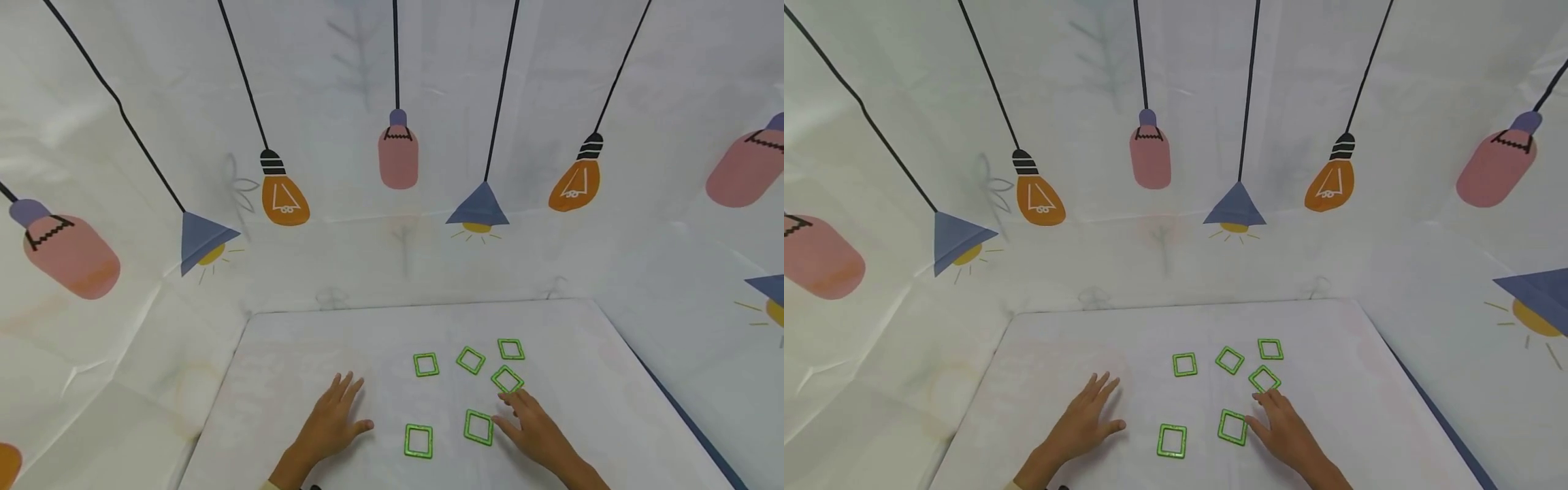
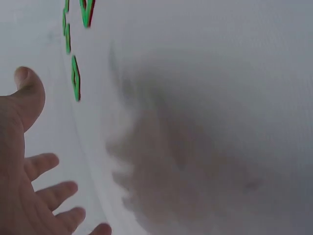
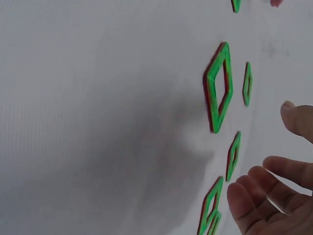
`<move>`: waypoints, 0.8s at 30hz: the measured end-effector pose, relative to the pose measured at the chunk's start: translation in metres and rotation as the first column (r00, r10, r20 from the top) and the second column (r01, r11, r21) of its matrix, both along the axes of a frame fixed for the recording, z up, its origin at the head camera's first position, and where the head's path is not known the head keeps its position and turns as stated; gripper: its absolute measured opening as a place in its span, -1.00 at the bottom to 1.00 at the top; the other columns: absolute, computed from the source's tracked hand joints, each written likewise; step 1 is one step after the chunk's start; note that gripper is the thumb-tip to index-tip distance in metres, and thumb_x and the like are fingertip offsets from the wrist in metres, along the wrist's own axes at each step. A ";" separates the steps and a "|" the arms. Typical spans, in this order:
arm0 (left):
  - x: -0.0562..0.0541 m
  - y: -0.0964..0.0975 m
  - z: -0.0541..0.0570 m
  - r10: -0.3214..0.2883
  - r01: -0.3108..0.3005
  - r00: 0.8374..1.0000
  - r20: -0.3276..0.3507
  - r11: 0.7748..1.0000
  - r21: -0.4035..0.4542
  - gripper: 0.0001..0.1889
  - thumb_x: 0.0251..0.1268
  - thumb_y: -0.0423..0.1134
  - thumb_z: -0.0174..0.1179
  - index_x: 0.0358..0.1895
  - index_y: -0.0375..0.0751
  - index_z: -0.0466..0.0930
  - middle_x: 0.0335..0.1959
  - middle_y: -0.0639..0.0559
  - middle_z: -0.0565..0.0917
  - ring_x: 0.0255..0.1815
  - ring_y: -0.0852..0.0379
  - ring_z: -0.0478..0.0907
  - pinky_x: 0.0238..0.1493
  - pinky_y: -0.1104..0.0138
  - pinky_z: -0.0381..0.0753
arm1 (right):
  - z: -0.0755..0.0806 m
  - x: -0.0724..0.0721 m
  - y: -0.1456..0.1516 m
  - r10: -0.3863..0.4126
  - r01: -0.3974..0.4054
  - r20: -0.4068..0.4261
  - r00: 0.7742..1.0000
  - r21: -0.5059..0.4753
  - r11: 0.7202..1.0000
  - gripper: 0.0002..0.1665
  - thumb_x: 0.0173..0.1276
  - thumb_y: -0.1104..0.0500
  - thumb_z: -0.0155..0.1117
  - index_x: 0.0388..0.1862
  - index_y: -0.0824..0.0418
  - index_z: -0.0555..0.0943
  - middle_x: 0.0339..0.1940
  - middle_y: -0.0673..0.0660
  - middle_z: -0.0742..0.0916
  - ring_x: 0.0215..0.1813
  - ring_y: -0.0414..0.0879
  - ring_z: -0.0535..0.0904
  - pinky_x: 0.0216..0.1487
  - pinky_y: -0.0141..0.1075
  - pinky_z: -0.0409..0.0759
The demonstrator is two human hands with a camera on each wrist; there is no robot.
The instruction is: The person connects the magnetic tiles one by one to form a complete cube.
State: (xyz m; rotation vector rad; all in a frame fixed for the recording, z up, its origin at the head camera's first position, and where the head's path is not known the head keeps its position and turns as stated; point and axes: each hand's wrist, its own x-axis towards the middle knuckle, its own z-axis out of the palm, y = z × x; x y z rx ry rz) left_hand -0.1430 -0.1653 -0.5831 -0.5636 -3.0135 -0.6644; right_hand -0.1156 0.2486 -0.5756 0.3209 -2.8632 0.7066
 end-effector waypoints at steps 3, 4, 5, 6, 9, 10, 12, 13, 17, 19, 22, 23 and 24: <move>0.005 0.015 -0.005 -0.071 0.071 0.997 0.029 0.997 0.003 -0.08 0.12 0.32 0.29 0.48 -0.11 0.30 0.50 -0.16 0.35 0.53 -0.28 0.22 0.36 -0.16 0.38 | -0.003 0.001 -0.012 -0.010 0.011 0.151 0.988 -0.007 1.000 -0.41 0.17 -0.01 0.53 0.11 0.24 0.63 -0.11 -0.04 0.58 -0.15 -0.21 0.49 -0.14 -0.31 0.59; 0.007 0.019 -0.006 -0.090 0.089 0.995 0.035 0.996 0.006 -0.09 0.12 0.33 0.28 0.47 -0.11 0.32 0.48 -0.14 0.38 0.52 -0.26 0.25 0.35 -0.14 0.40 | -0.004 0.001 -0.014 -0.012 0.012 0.178 0.984 0.002 1.000 -0.39 0.15 -0.03 0.53 0.12 0.24 0.63 -0.11 -0.06 0.57 -0.13 -0.21 0.48 -0.10 -0.28 0.60; 0.008 0.023 -0.007 -0.105 0.105 0.994 0.041 0.994 0.009 -0.10 0.11 0.33 0.28 0.45 -0.12 0.35 0.47 -0.13 0.41 0.50 -0.24 0.28 0.34 -0.12 0.42 | -0.006 0.001 -0.016 -0.006 0.005 0.194 0.981 0.005 1.000 -0.36 0.13 -0.03 0.55 0.13 0.27 0.62 -0.12 -0.05 0.56 -0.11 -0.21 0.47 -0.05 -0.24 0.60; 0.010 0.027 -0.008 -0.118 0.117 0.992 0.041 0.993 0.011 -0.10 0.10 0.33 0.28 0.44 -0.13 0.37 0.45 -0.12 0.43 0.49 -0.23 0.31 0.33 -0.10 0.44 | -0.007 0.001 -0.017 -0.002 0.000 0.202 0.979 0.011 1.000 -0.33 0.11 -0.04 0.56 0.13 0.28 0.62 -0.12 -0.05 0.56 -0.08 -0.20 0.48 0.00 -0.20 0.61; 0.015 0.036 -0.011 -0.128 0.127 0.991 0.044 0.992 0.015 -0.10 0.05 0.36 0.28 0.41 -0.11 0.41 0.43 -0.07 0.46 0.47 -0.20 0.35 0.34 -0.08 0.44 | -0.011 0.002 -0.019 0.000 -0.006 0.219 0.976 0.023 1.000 -0.25 0.05 -0.08 0.59 0.15 0.28 0.62 -0.11 -0.06 0.56 -0.04 -0.19 0.48 0.06 -0.14 0.60; 0.016 0.040 -0.012 -0.132 0.131 0.990 0.048 0.991 0.023 -0.10 0.03 0.36 0.28 0.40 -0.11 0.42 0.43 -0.07 0.47 0.47 -0.20 0.35 0.36 -0.08 0.42 | -0.012 0.002 -0.019 0.001 -0.007 0.225 0.974 0.028 1.000 -0.22 0.02 -0.10 0.59 0.15 0.28 0.61 -0.11 -0.05 0.56 -0.04 -0.19 0.48 0.06 -0.14 0.60; 0.019 0.046 -0.015 -0.142 0.140 0.989 0.040 0.989 0.036 -0.11 0.00 0.36 0.29 0.37 -0.11 0.45 0.41 -0.08 0.48 0.46 -0.21 0.36 0.37 -0.09 0.39 | -0.014 0.002 -0.019 0.001 -0.009 0.244 0.970 0.029 1.000 -0.16 -0.02 -0.14 0.60 0.17 0.29 0.61 -0.10 -0.05 0.55 -0.06 -0.20 0.45 0.05 -0.16 0.58; 0.020 0.048 -0.017 -0.147 0.145 0.989 0.034 0.989 0.038 -0.10 -0.01 0.38 0.29 0.36 -0.11 0.46 0.41 -0.08 0.48 0.45 -0.21 0.36 0.37 -0.11 0.38 | -0.015 0.003 -0.019 -0.002 -0.006 0.253 0.968 0.028 1.000 -0.13 -0.05 -0.16 0.61 0.17 0.29 0.60 -0.10 -0.04 0.55 -0.07 -0.20 0.43 0.04 -0.17 0.57; 0.024 0.057 -0.021 -0.160 0.159 0.987 0.010 0.985 0.062 -0.11 -0.05 0.37 0.34 0.32 -0.13 0.51 0.40 -0.12 0.48 0.45 -0.26 0.35 0.39 -0.16 0.32 | -0.018 0.004 -0.021 -0.004 0.000 0.257 0.966 0.016 1.000 -0.07 -0.13 -0.18 0.63 0.17 0.30 0.60 -0.10 -0.05 0.53 -0.08 -0.20 0.39 0.06 -0.19 0.56; 0.024 0.060 -0.023 -0.154 0.153 0.988 0.010 0.986 0.071 -0.12 -0.08 0.36 0.37 0.30 -0.11 0.52 0.41 -0.13 0.47 0.46 -0.28 0.33 0.39 -0.19 0.30 | -0.021 0.003 -0.022 0.001 -0.005 0.243 0.970 0.017 1.000 -0.08 -0.14 -0.17 0.64 0.16 0.29 0.62 -0.09 -0.06 0.51 -0.06 -0.21 0.40 0.08 -0.19 0.56; 0.023 0.064 -0.025 -0.143 0.141 0.989 0.029 0.987 0.075 -0.12 -0.13 0.35 0.40 0.29 -0.07 0.53 0.44 -0.14 0.44 0.48 -0.30 0.29 0.42 -0.21 0.24 | -0.026 0.002 -0.022 0.011 -0.017 0.219 0.976 0.026 1.000 -0.14 -0.13 -0.12 0.65 0.14 0.28 0.64 -0.10 -0.08 0.49 -0.04 -0.22 0.40 0.07 -0.23 0.56; 0.023 0.064 -0.025 -0.142 0.138 0.989 0.042 0.988 0.076 -0.12 -0.15 0.34 0.41 0.29 -0.05 0.53 0.45 -0.14 0.43 0.49 -0.31 0.27 0.43 -0.21 0.23 | -0.027 0.002 -0.022 0.012 -0.018 0.215 0.977 0.030 0.999 -0.17 -0.12 -0.10 0.66 0.13 0.27 0.65 -0.11 -0.08 0.49 -0.03 -0.22 0.41 0.06 -0.25 0.56; 0.024 0.065 -0.026 -0.141 0.137 0.989 0.051 0.988 0.075 -0.12 -0.16 0.33 0.42 0.29 -0.04 0.53 0.46 -0.14 0.41 0.50 -0.30 0.25 0.44 -0.21 0.21 | -0.029 0.002 -0.023 0.010 -0.018 0.213 0.977 0.037 0.999 -0.19 -0.11 -0.08 0.66 0.12 0.26 0.66 -0.11 -0.09 0.49 -0.04 -0.22 0.40 0.04 -0.27 0.56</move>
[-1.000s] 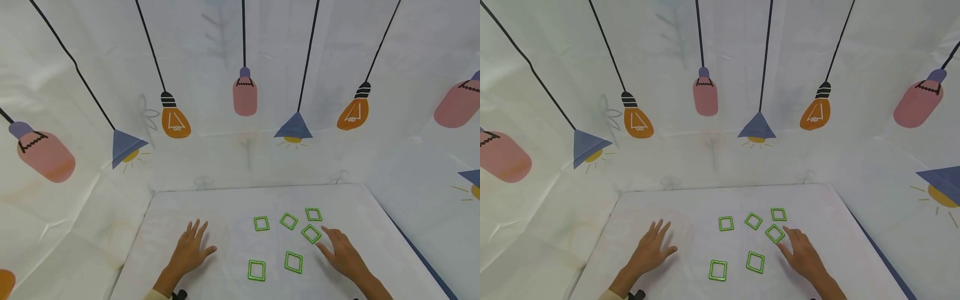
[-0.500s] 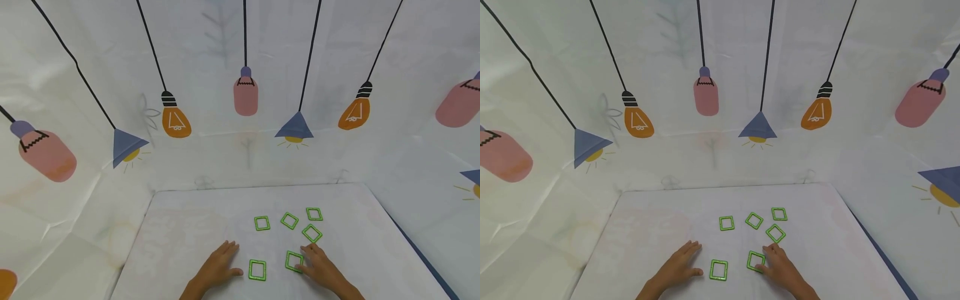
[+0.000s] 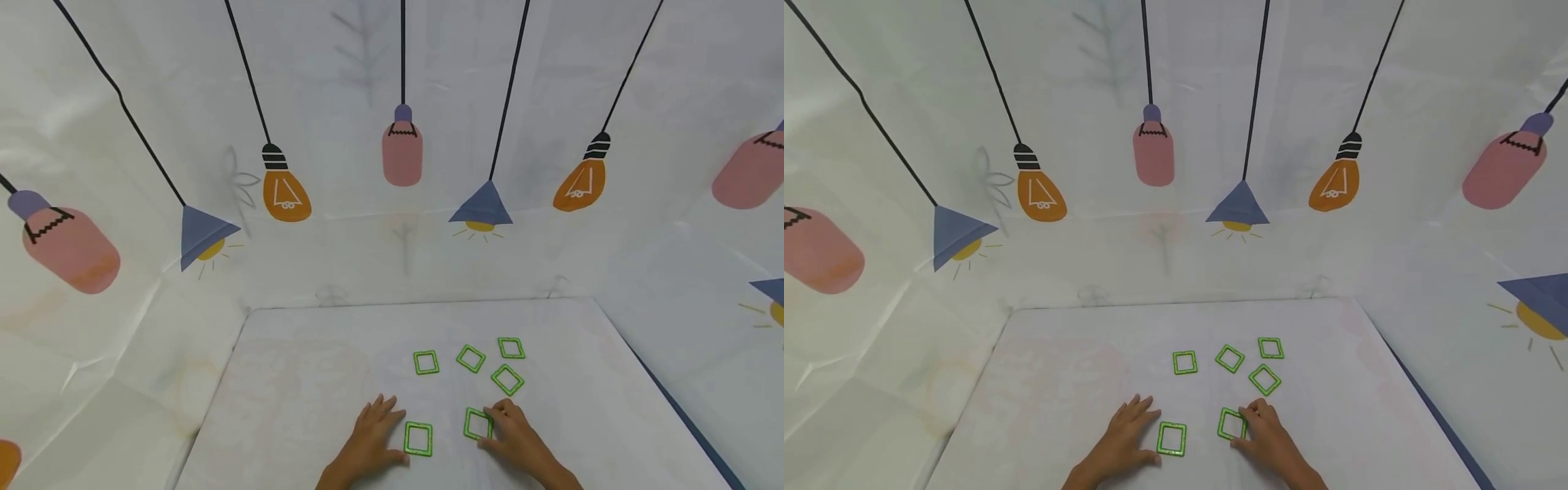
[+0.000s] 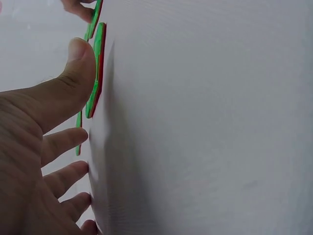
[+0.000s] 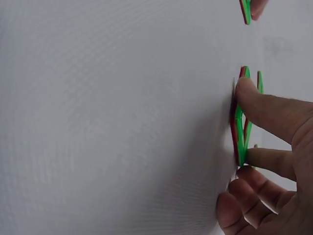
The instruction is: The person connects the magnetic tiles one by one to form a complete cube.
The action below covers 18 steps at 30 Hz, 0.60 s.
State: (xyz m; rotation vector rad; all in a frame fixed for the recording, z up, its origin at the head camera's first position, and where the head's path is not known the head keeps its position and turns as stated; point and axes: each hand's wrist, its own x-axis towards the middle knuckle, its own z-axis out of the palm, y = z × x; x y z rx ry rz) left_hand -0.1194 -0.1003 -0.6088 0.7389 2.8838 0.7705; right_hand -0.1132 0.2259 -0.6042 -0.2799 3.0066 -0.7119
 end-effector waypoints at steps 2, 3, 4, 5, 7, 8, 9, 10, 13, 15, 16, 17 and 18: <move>0.000 0.001 -0.001 0.003 -0.003 1.000 0.017 1.000 -0.005 -0.12 -0.19 0.32 0.43 0.30 -0.01 0.52 0.48 -0.13 0.39 0.52 -0.30 0.22 0.46 -0.21 0.17 | -0.001 -0.001 0.000 -0.005 0.005 -0.005 1.000 0.003 1.000 -0.24 -0.12 -0.04 0.67 0.09 0.24 0.67 -0.12 -0.08 0.48 -0.05 -0.22 0.40 0.00 -0.29 0.55; 0.000 0.001 -0.002 0.006 -0.006 1.000 0.027 1.000 -0.004 -0.11 -0.20 0.30 0.44 0.31 0.00 0.52 0.49 -0.13 0.37 0.53 -0.30 0.20 0.47 -0.21 0.15 | -0.001 -0.001 -0.001 -0.010 0.010 -0.005 1.000 0.003 1.000 -0.26 -0.12 -0.02 0.68 0.07 0.22 0.67 -0.13 -0.08 0.48 -0.06 -0.22 0.40 -0.01 -0.30 0.55; 0.001 0.001 -0.001 0.006 -0.006 0.999 0.031 1.000 0.001 -0.12 -0.21 0.29 0.45 0.30 0.01 0.52 0.49 -0.13 0.37 0.54 -0.30 0.19 0.47 -0.21 0.14 | -0.001 0.000 -0.001 -0.016 0.016 -0.003 1.000 0.002 1.000 -0.28 -0.12 -0.01 0.68 0.06 0.20 0.67 -0.14 -0.09 0.48 -0.07 -0.22 0.39 -0.02 -0.30 0.55; 0.002 0.001 -0.002 0.008 -0.008 0.999 0.033 1.000 0.003 -0.13 -0.20 0.29 0.45 0.30 0.02 0.52 0.49 -0.13 0.36 0.54 -0.30 0.18 0.47 -0.22 0.13 | -0.001 0.000 -0.002 -0.021 0.021 0.000 1.000 0.001 1.000 -0.29 -0.12 -0.01 0.69 0.05 0.17 0.67 -0.14 -0.09 0.48 -0.08 -0.23 0.39 -0.02 -0.30 0.55; 0.003 0.002 -0.002 0.012 -0.013 1.000 0.024 1.000 0.014 -0.15 -0.19 0.26 0.45 0.29 0.02 0.53 0.49 -0.14 0.37 0.54 -0.32 0.18 0.46 -0.23 0.13 | 0.000 0.000 -0.002 -0.025 0.025 -0.002 1.000 -0.004 1.000 -0.31 -0.12 0.00 0.69 0.02 0.13 0.65 -0.15 -0.10 0.48 -0.10 -0.24 0.38 -0.02 -0.31 0.55; 0.003 0.003 -0.002 0.015 -0.015 1.000 0.019 1.000 0.018 -0.17 -0.18 0.25 0.46 0.28 0.02 0.54 0.48 -0.14 0.37 0.53 -0.33 0.19 0.45 -0.24 0.14 | 0.000 0.001 -0.002 -0.024 0.024 -0.002 1.000 -0.010 1.000 -0.32 -0.12 0.00 0.69 0.02 0.11 0.63 -0.16 -0.11 0.48 -0.11 -0.24 0.37 -0.03 -0.31 0.55; 0.004 0.003 -0.002 0.017 -0.018 1.000 0.010 1.000 0.020 -0.19 -0.17 0.24 0.46 0.26 0.02 0.55 0.48 -0.15 0.38 0.52 -0.34 0.20 0.44 -0.25 0.15 | 0.001 0.001 -0.002 -0.022 0.022 -0.003 1.000 -0.012 1.000 -0.33 -0.11 0.00 0.69 0.01 0.09 0.62 -0.17 -0.13 0.48 -0.11 -0.25 0.37 -0.03 -0.31 0.55; 0.004 0.004 -0.002 0.020 -0.020 1.000 0.004 1.000 0.020 -0.20 -0.16 0.24 0.46 0.26 0.03 0.55 0.47 -0.15 0.39 0.52 -0.35 0.21 0.43 -0.26 0.15 | 0.001 0.001 -0.002 -0.018 0.018 -0.001 1.000 -0.023 1.000 -0.33 -0.10 0.01 0.68 0.02 0.09 0.60 -0.17 -0.13 0.49 -0.11 -0.25 0.37 -0.03 -0.31 0.55; 0.003 0.005 -0.003 0.034 -0.034 0.999 0.006 0.999 0.016 -0.25 -0.12 0.21 0.47 0.24 0.05 0.56 0.47 -0.13 0.39 0.53 -0.33 0.20 0.44 -0.25 0.14 | 0.002 0.000 -0.002 -0.001 0.002 0.012 1.000 -0.064 0.998 -0.32 -0.08 0.05 0.67 0.02 0.12 0.56 -0.20 -0.14 0.53 -0.16 -0.28 0.36 -0.10 -0.33 0.53; 0.003 0.006 -0.004 0.039 -0.039 0.999 0.006 0.999 0.010 -0.27 -0.10 0.20 0.48 0.24 0.07 0.56 0.48 -0.12 0.38 0.53 -0.32 0.19 0.45 -0.24 0.13 | 0.003 -0.002 -0.002 0.009 -0.005 0.033 0.999 -0.097 0.995 -0.31 -0.08 0.09 0.67 0.03 0.15 0.54 -0.25 -0.12 0.55 -0.22 -0.31 0.37 -0.19 -0.36 0.51; 0.003 0.006 -0.005 0.042 -0.042 0.999 0.008 0.999 0.010 -0.27 -0.10 0.19 0.48 0.24 0.08 0.56 0.48 -0.11 0.38 0.54 -0.31 0.18 0.46 -0.24 0.13 | 0.003 -0.002 -0.002 0.015 -0.010 0.046 0.999 -0.119 0.993 -0.31 -0.07 0.11 0.67 0.04 0.17 0.53 -0.29 -0.11 0.55 -0.26 -0.31 0.37 -0.24 -0.37 0.49; 0.003 0.007 -0.005 0.043 -0.043 0.999 0.004 0.999 0.010 -0.28 -0.09 0.18 0.48 0.23 0.08 0.56 0.48 -0.11 0.38 0.54 -0.31 0.18 0.46 -0.24 0.13 | 0.004 -0.003 -0.002 0.019 -0.011 0.061 0.998 -0.136 0.991 -0.31 -0.06 0.13 0.66 0.05 0.18 0.51 -0.33 -0.10 0.55 -0.30 -0.32 0.37 -0.30 -0.39 0.47; 0.003 0.007 -0.006 0.044 -0.044 0.999 0.001 0.999 0.012 -0.29 -0.09 0.18 0.49 0.22 0.09 0.56 0.48 -0.12 0.38 0.54 -0.31 0.18 0.46 -0.24 0.13 | 0.004 -0.003 -0.002 0.024 -0.012 0.078 0.997 -0.152 0.988 -0.30 -0.05 0.14 0.65 0.05 0.18 0.50 -0.37 -0.09 0.54 -0.34 -0.33 0.36 -0.34 -0.40 0.44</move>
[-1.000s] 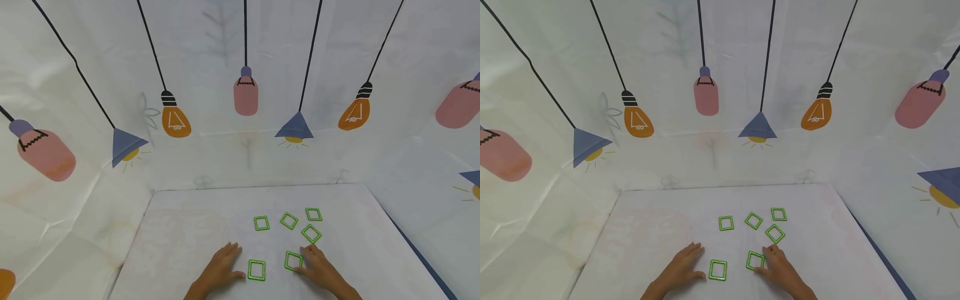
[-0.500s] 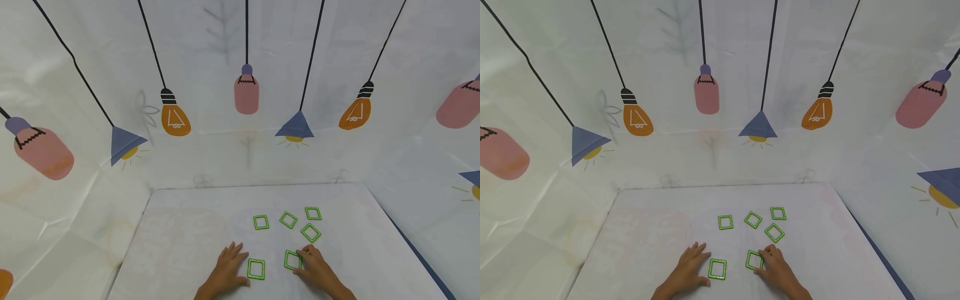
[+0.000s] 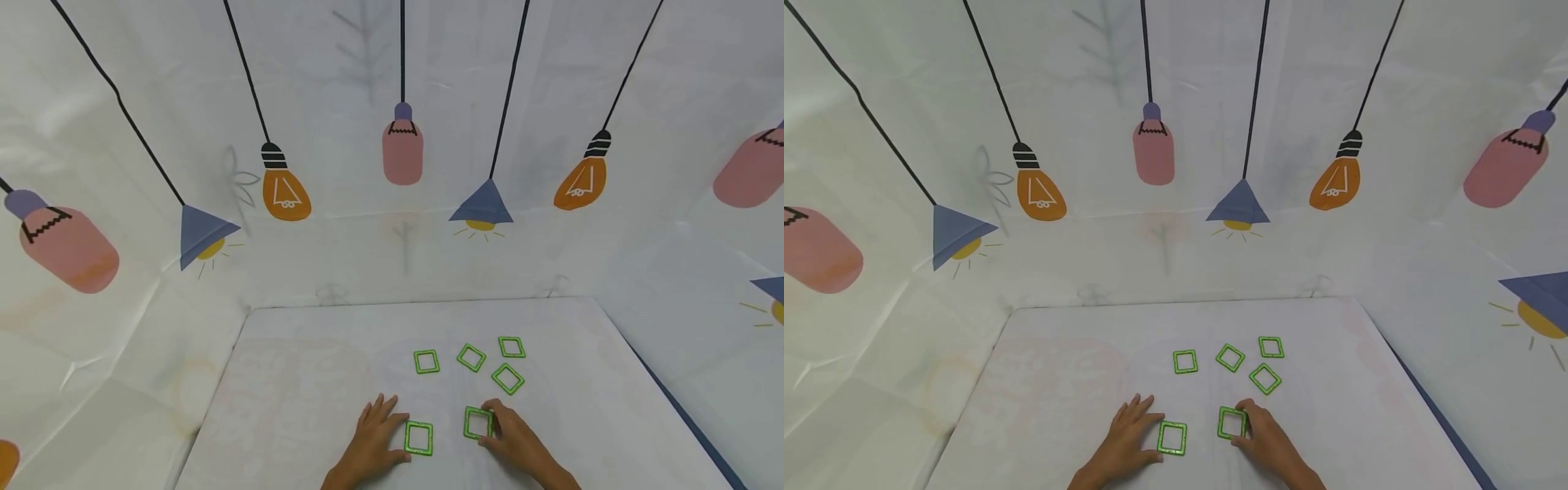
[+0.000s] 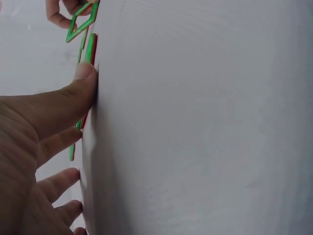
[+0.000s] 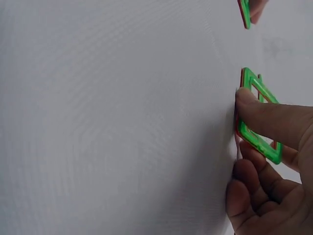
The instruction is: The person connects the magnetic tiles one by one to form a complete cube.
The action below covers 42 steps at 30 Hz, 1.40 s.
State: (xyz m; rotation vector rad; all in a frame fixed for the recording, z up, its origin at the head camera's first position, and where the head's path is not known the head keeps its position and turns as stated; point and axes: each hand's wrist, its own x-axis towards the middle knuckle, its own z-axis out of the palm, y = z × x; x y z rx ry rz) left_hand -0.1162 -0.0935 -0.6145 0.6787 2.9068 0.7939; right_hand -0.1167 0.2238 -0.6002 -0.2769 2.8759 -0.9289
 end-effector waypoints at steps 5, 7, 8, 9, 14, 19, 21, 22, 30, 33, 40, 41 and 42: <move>-0.001 0.003 -0.001 0.004 -0.004 1.000 -0.029 1.000 0.005 -0.34 -0.07 0.17 0.48 0.19 0.11 0.58 0.46 -0.12 0.41 0.53 -0.31 0.20 0.44 -0.26 0.14 | -0.001 -0.002 0.004 0.055 -0.051 0.053 0.997 -0.083 0.995 -0.50 0.08 0.18 0.57 -0.04 0.15 0.53 -0.39 -0.09 0.58 -0.41 -0.37 0.38 -0.40 -0.43 0.43; 0.000 0.003 -0.002 0.007 -0.007 0.999 -0.037 1.000 0.003 -0.36 -0.07 0.17 0.48 0.17 0.12 0.59 0.45 -0.12 0.42 0.53 -0.32 0.21 0.43 -0.27 0.14 | -0.003 -0.002 0.006 0.092 -0.086 0.050 0.994 -0.112 0.990 -0.67 0.14 0.18 0.53 -0.16 0.12 0.59 -0.38 -0.10 0.61 -0.40 -0.39 0.40 -0.39 -0.43 0.45; 0.000 0.004 -0.002 0.009 -0.009 0.999 -0.037 1.000 0.003 -0.36 -0.07 0.17 0.49 0.16 0.13 0.60 0.45 -0.12 0.42 0.53 -0.32 0.20 0.43 -0.27 0.14 | -0.003 -0.002 0.007 0.108 -0.102 0.044 0.993 -0.120 0.987 -0.75 0.16 0.18 0.51 -0.23 0.09 0.61 -0.37 -0.12 0.62 -0.39 -0.41 0.40 -0.38 -0.44 0.46; 0.000 0.004 -0.002 0.011 -0.011 0.999 -0.039 1.000 0.004 -0.37 -0.08 0.17 0.49 0.15 0.13 0.60 0.44 -0.12 0.43 0.52 -0.32 0.21 0.43 -0.27 0.14 | -0.004 -0.002 0.007 0.121 -0.115 0.038 0.992 -0.128 0.985 -0.81 0.17 0.17 0.50 -0.29 0.06 0.63 -0.38 -0.14 0.62 -0.39 -0.42 0.40 -0.38 -0.44 0.47; 0.003 0.005 -0.001 0.019 -0.018 0.998 -0.057 1.000 0.014 -0.37 -0.11 0.16 0.50 0.12 0.10 0.62 0.42 -0.15 0.45 0.50 -0.36 0.24 0.39 -0.30 0.17 | -0.007 -0.002 0.006 0.145 -0.143 0.001 0.989 -0.154 0.978 -0.88 0.21 0.17 0.48 -0.38 0.01 0.66 -0.43 -0.20 0.58 -0.41 -0.44 0.37 -0.41 -0.46 0.44; 0.004 0.007 0.000 0.035 -0.034 0.999 -0.029 0.999 0.027 -0.37 -0.10 0.16 0.51 0.13 0.11 0.61 0.43 -0.15 0.43 0.50 -0.36 0.22 0.41 -0.30 0.14 | -0.008 -0.004 -0.001 0.158 -0.167 -0.061 0.985 -0.183 0.969 -0.88 0.22 0.14 0.48 -0.40 0.06 0.66 -0.47 -0.24 0.58 -0.43 -0.45 0.37 -0.43 -0.47 0.43; 0.003 0.007 -0.001 0.042 -0.041 0.999 -0.014 0.999 0.034 -0.36 -0.11 0.17 0.51 0.14 0.13 0.61 0.44 -0.14 0.42 0.52 -0.35 0.20 0.43 -0.29 0.12 | -0.008 -0.005 -0.005 0.163 -0.179 -0.101 0.981 -0.181 0.967 -0.88 0.21 0.14 0.49 -0.40 0.06 0.66 -0.48 -0.26 0.59 -0.45 -0.46 0.37 -0.45 -0.48 0.44; 0.003 0.007 -0.002 0.043 -0.043 0.999 -0.010 0.998 0.041 -0.36 -0.11 0.17 0.51 0.14 0.13 0.61 0.44 -0.14 0.42 0.52 -0.36 0.20 0.43 -0.30 0.11 | -0.008 -0.006 -0.007 0.164 -0.184 -0.120 0.979 -0.180 0.966 -0.87 0.21 0.15 0.49 -0.41 0.05 0.66 -0.48 -0.26 0.59 -0.45 -0.47 0.37 -0.45 -0.48 0.44; -0.001 0.005 -0.014 0.056 -0.055 0.998 -0.015 0.996 0.067 -0.35 -0.13 0.23 0.49 0.13 0.20 0.60 0.45 -0.08 0.42 0.53 -0.31 0.19 0.46 -0.26 0.08 | -0.002 -0.015 -0.032 0.181 -0.216 -0.181 0.967 -0.194 0.957 -0.83 0.19 0.27 0.48 -0.38 0.01 0.66 -0.41 -0.20 0.66 -0.40 -0.47 0.41 -0.41 -0.47 0.49; -0.001 0.006 -0.016 0.074 -0.072 0.997 -0.031 0.996 0.059 -0.37 -0.12 0.25 0.47 0.13 0.25 0.60 0.45 -0.05 0.42 0.53 -0.29 0.20 0.46 -0.24 0.10 | -0.002 -0.020 -0.043 0.213 -0.252 -0.208 0.955 -0.186 0.950 -0.85 0.21 0.25 0.48 -0.36 0.02 0.68 -0.40 -0.19 0.67 -0.39 -0.47 0.42 -0.39 -0.47 0.49; 0.000 0.009 -0.017 0.095 -0.092 0.993 -0.071 0.995 0.047 -0.37 -0.15 0.23 0.49 0.12 0.25 0.61 0.43 -0.05 0.45 0.52 -0.27 0.23 0.46 -0.21 0.13 | -0.006 -0.027 -0.065 0.250 -0.292 -0.222 0.942 -0.182 0.939 -0.90 0.24 0.20 0.47 -0.34 0.00 0.71 -0.40 -0.22 0.64 -0.38 -0.47 0.40 -0.39 -0.50 0.47; 0.000 0.009 -0.018 0.096 -0.093 0.992 -0.083 0.995 0.044 -0.36 -0.15 0.23 0.49 0.11 0.23 0.61 0.42 -0.05 0.46 0.51 -0.28 0.25 0.45 -0.22 0.14 | -0.007 -0.028 -0.068 0.252 -0.295 -0.229 0.940 -0.180 0.939 -0.90 0.24 0.19 0.47 -0.33 0.00 0.71 -0.40 -0.21 0.64 -0.39 -0.47 0.40 -0.40 -0.50 0.46; 0.000 0.009 -0.018 0.098 -0.094 0.991 -0.095 0.995 0.042 -0.36 -0.16 0.24 0.49 0.11 0.22 0.61 0.41 -0.05 0.47 0.50 -0.28 0.26 0.44 -0.21 0.16 | -0.008 -0.029 -0.071 0.251 -0.295 -0.231 0.940 -0.179 0.939 -0.90 0.24 0.19 0.47 -0.33 -0.01 0.71 -0.40 -0.21 0.64 -0.39 -0.47 0.39 -0.40 -0.51 0.46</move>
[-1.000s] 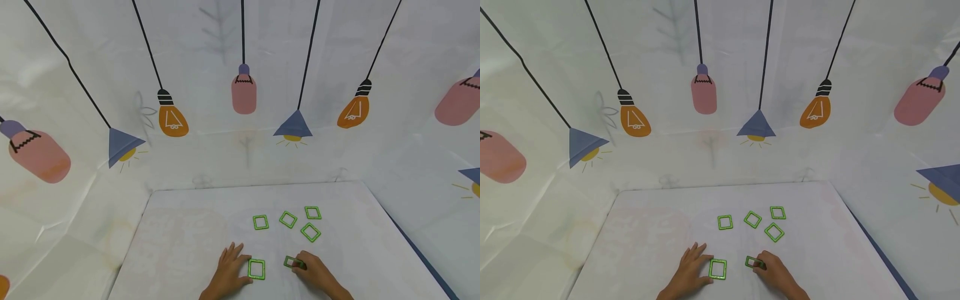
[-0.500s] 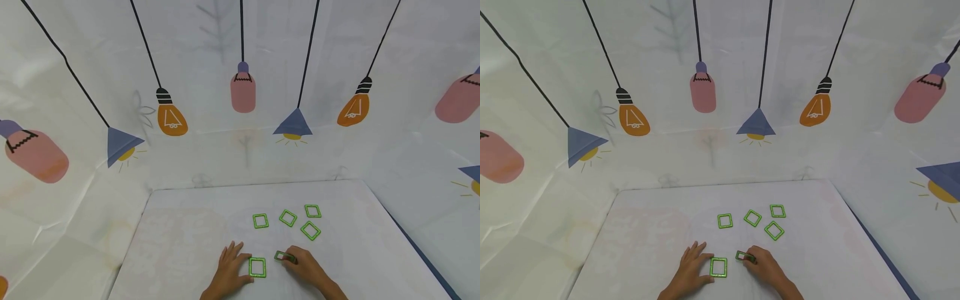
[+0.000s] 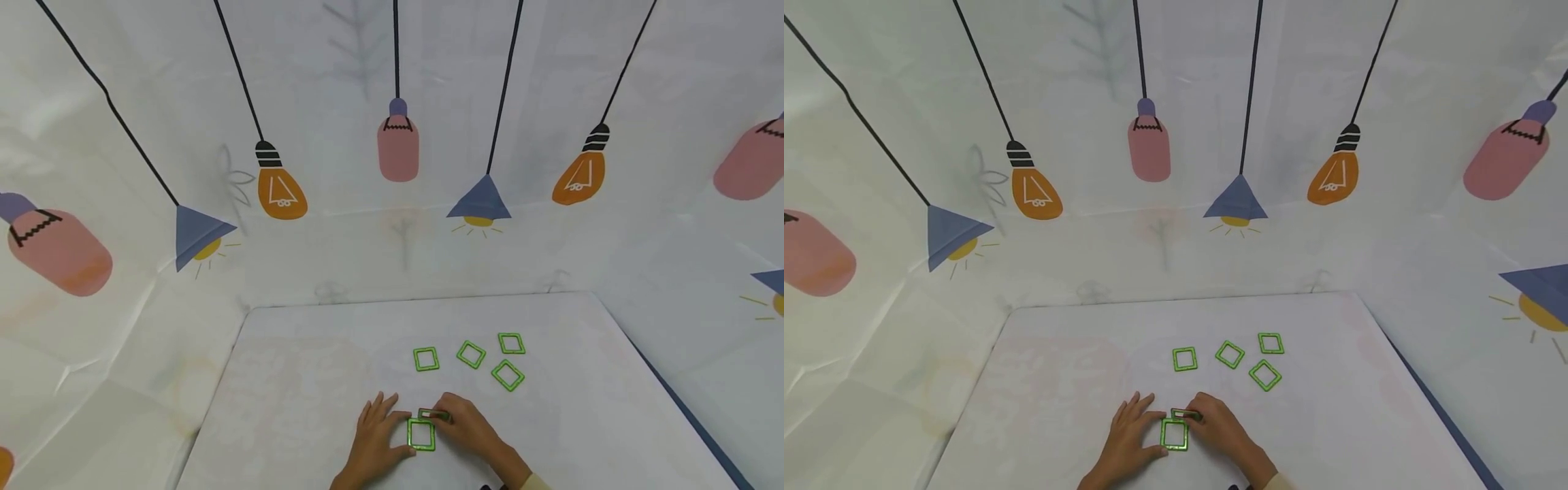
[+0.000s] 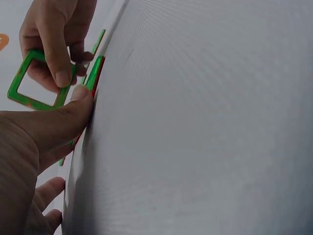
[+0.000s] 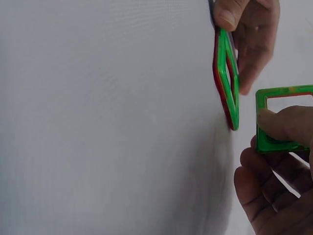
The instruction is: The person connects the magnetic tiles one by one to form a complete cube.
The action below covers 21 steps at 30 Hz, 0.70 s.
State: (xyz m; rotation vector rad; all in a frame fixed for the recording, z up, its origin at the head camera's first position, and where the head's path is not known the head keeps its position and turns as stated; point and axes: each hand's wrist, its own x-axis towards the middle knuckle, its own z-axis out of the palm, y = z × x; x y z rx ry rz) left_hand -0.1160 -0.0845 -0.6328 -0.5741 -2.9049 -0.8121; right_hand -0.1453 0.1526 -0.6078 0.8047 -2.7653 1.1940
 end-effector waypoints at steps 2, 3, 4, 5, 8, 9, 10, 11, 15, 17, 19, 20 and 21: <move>0.000 -0.001 -0.001 0.004 -0.004 1.000 -0.019 1.000 -0.011 -0.35 -0.16 0.25 0.49 0.11 0.19 0.60 0.39 -0.06 0.49 0.48 -0.28 0.29 0.42 -0.21 0.18 | -0.001 -0.002 -0.006 -0.003 0.003 0.001 1.000 0.002 1.000 -0.90 0.24 0.18 0.47 -0.34 0.00 0.70 -0.40 -0.21 0.63 -0.39 -0.47 0.39 -0.40 -0.51 0.45; 0.000 -0.001 -0.002 0.005 -0.005 1.000 -0.026 1.000 -0.012 -0.35 -0.16 0.25 0.49 0.10 0.18 0.60 0.39 -0.06 0.49 0.48 -0.28 0.30 0.42 -0.21 0.19 | -0.002 -0.003 -0.008 -0.005 0.005 0.005 1.000 0.003 1.000 -0.90 0.24 0.19 0.47 -0.34 0.00 0.70 -0.41 -0.21 0.63 -0.40 -0.47 0.38 -0.41 -0.51 0.44; 0.000 -0.001 -0.002 0.006 -0.006 1.000 -0.028 1.000 -0.010 -0.35 -0.16 0.26 0.49 0.10 0.18 0.59 0.39 -0.06 0.49 0.47 -0.27 0.30 0.42 -0.20 0.20 | -0.003 -0.003 -0.010 -0.006 0.006 0.005 1.000 0.008 1.000 -0.90 0.24 0.19 0.48 -0.35 0.01 0.70 -0.42 -0.21 0.62 -0.41 -0.47 0.38 -0.41 -0.51 0.44; 0.000 -0.001 -0.002 0.007 -0.007 1.000 -0.026 1.000 -0.009 -0.35 -0.16 0.26 0.48 0.09 0.18 0.59 0.39 -0.06 0.49 0.47 -0.27 0.30 0.43 -0.20 0.20 | -0.003 -0.003 -0.012 -0.008 0.008 0.006 1.000 0.014 1.000 -0.90 0.24 0.19 0.48 -0.36 0.01 0.69 -0.43 -0.21 0.62 -0.42 -0.46 0.37 -0.41 -0.51 0.43; 0.000 -0.001 -0.002 0.010 -0.011 0.999 -0.032 1.000 -0.011 -0.38 -0.16 0.26 0.48 0.05 0.17 0.58 0.38 -0.06 0.50 0.47 -0.26 0.32 0.43 -0.19 0.21 | -0.004 -0.004 -0.017 -0.004 0.004 0.004 1.000 0.030 1.000 -0.90 0.23 0.19 0.48 -0.38 0.03 0.69 -0.45 -0.21 0.61 -0.43 -0.46 0.35 -0.41 -0.51 0.42; 0.000 -0.001 -0.002 0.012 -0.012 0.999 -0.036 1.000 -0.013 -0.38 -0.16 0.26 0.48 0.04 0.17 0.58 0.38 -0.06 0.50 0.47 -0.26 0.32 0.42 -0.18 0.22 | -0.004 -0.005 -0.018 -0.002 0.002 0.001 1.000 0.035 0.999 -0.90 0.23 0.19 0.48 -0.38 0.04 0.69 -0.45 -0.20 0.60 -0.43 -0.46 0.35 -0.41 -0.51 0.42; 0.001 -0.001 -0.002 0.012 -0.013 0.999 -0.042 1.000 -0.016 -0.39 -0.17 0.25 0.49 0.03 0.17 0.58 0.38 -0.06 0.51 0.46 -0.26 0.33 0.42 -0.18 0.23 | -0.004 -0.004 -0.018 -0.004 0.004 0.000 1.000 0.043 0.999 -0.91 0.23 0.18 0.48 -0.39 0.04 0.69 -0.46 -0.21 0.60 -0.43 -0.47 0.34 -0.41 -0.51 0.42; 0.002 -0.001 -0.002 0.012 -0.013 0.999 -0.048 1.000 -0.019 -0.39 -0.17 0.25 0.49 0.02 0.16 0.59 0.37 -0.06 0.51 0.46 -0.25 0.33 0.41 -0.18 0.23 | -0.003 -0.004 -0.019 -0.004 0.004 0.003 1.000 0.046 0.999 -0.91 0.24 0.17 0.48 -0.39 0.05 0.69 -0.46 -0.21 0.59 -0.43 -0.46 0.34 -0.40 -0.51 0.42; 0.003 -0.001 -0.002 0.011 -0.012 0.998 -0.067 1.000 -0.023 -0.40 -0.17 0.26 0.48 0.02 0.17 0.60 0.37 -0.05 0.52 0.45 -0.25 0.34 0.40 -0.17 0.25 | -0.001 -0.004 -0.020 -0.005 0.004 0.011 1.000 0.060 0.998 -0.91 0.24 0.17 0.48 -0.38 0.05 0.69 -0.46 -0.21 0.59 -0.42 -0.46 0.34 -0.39 -0.49 0.42; 0.002 -0.001 -0.001 0.009 -0.010 0.998 -0.067 1.000 -0.019 -0.40 -0.16 0.27 0.47 0.02 0.18 0.60 0.37 -0.05 0.52 0.46 -0.25 0.34 0.40 -0.17 0.25 | 0.000 -0.004 -0.021 -0.001 0.000 0.009 1.000 0.065 0.998 -0.92 0.24 0.17 0.48 -0.37 0.05 0.69 -0.46 -0.21 0.60 -0.41 -0.46 0.36 -0.37 -0.48 0.43; 0.002 -0.001 -0.001 0.009 -0.009 0.998 -0.064 1.000 -0.012 -0.41 -0.16 0.27 0.47 0.01 0.19 0.61 0.37 -0.05 0.52 0.46 -0.25 0.34 0.41 -0.18 0.24 | 0.001 -0.005 -0.021 0.003 -0.004 0.004 1.000 0.072 0.997 -0.92 0.24 0.17 0.48 -0.37 0.05 0.70 -0.45 -0.21 0.61 -0.39 -0.46 0.38 -0.35 -0.47 0.45; 0.002 -0.001 -0.001 0.009 -0.009 0.998 -0.062 1.000 -0.009 -0.41 -0.16 0.27 0.47 0.01 0.19 0.61 0.37 -0.05 0.52 0.46 -0.25 0.33 0.41 -0.18 0.24 | 0.001 -0.005 -0.020 0.005 -0.005 0.004 1.000 0.073 0.997 -0.92 0.24 0.17 0.48 -0.36 0.05 0.70 -0.45 -0.21 0.62 -0.38 -0.46 0.38 -0.34 -0.46 0.46; 0.002 -0.001 -0.001 0.009 -0.010 0.998 -0.061 1.000 -0.006 -0.41 -0.16 0.27 0.47 0.01 0.19 0.61 0.37 -0.05 0.52 0.46 -0.25 0.34 0.41 -0.18 0.24 | 0.001 -0.005 -0.020 0.007 -0.007 0.004 1.000 0.075 0.997 -0.93 0.24 0.17 0.48 -0.36 0.05 0.70 -0.44 -0.21 0.63 -0.38 -0.46 0.39 -0.33 -0.46 0.47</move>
